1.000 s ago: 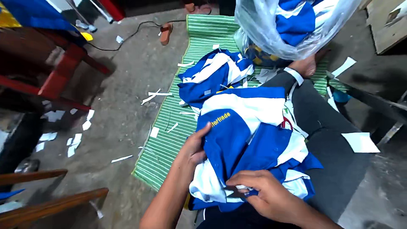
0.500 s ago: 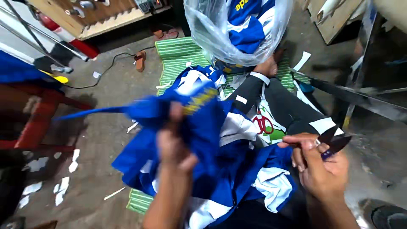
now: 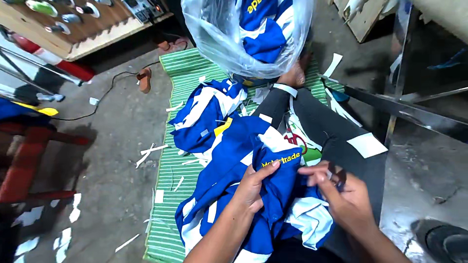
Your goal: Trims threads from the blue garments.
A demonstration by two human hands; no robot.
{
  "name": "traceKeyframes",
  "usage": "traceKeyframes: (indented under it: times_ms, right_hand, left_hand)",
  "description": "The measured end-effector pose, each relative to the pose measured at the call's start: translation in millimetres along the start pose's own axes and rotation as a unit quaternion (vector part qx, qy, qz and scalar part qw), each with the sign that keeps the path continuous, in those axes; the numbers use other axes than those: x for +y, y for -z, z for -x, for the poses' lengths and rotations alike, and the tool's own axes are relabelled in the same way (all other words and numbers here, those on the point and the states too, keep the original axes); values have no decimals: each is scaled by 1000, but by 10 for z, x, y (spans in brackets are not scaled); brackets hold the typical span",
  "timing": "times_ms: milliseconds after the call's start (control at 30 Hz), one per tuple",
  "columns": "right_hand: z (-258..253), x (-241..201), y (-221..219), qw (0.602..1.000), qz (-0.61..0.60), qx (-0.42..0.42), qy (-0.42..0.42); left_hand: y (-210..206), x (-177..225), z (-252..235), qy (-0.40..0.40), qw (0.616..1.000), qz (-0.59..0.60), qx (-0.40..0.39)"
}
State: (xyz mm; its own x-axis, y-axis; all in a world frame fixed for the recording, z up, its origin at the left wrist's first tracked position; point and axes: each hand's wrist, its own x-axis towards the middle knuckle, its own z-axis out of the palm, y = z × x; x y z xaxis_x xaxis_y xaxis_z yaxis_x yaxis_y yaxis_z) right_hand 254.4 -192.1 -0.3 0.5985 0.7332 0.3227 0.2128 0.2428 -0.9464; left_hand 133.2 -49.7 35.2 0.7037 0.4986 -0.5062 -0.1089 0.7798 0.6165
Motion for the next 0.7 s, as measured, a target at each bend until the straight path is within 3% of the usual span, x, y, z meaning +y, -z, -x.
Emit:
traceKeyframes:
  times_ms: [100,267,367,500,700]
  right_hand:
    - [-103,47,52,997,60,42,0]
    - [-125,102,-179,999,21,-39,9]
    - [-92,32,-36,993,107,-52,-11]
    - [-27,-47,71,953,302,13,-14]
    - [50,17,58,931,345,103,56]
  left_hand:
    - [0,-31,3,-17,1000,8,-10]
    - [-15,-65,2,-51,998,-31,9]
    - [-10,-52,22,-72,996,-45,20]
    - [-26,-57,32,-86,995,-39,30]
    - [-63,-63,69,-100,994,-32,39]
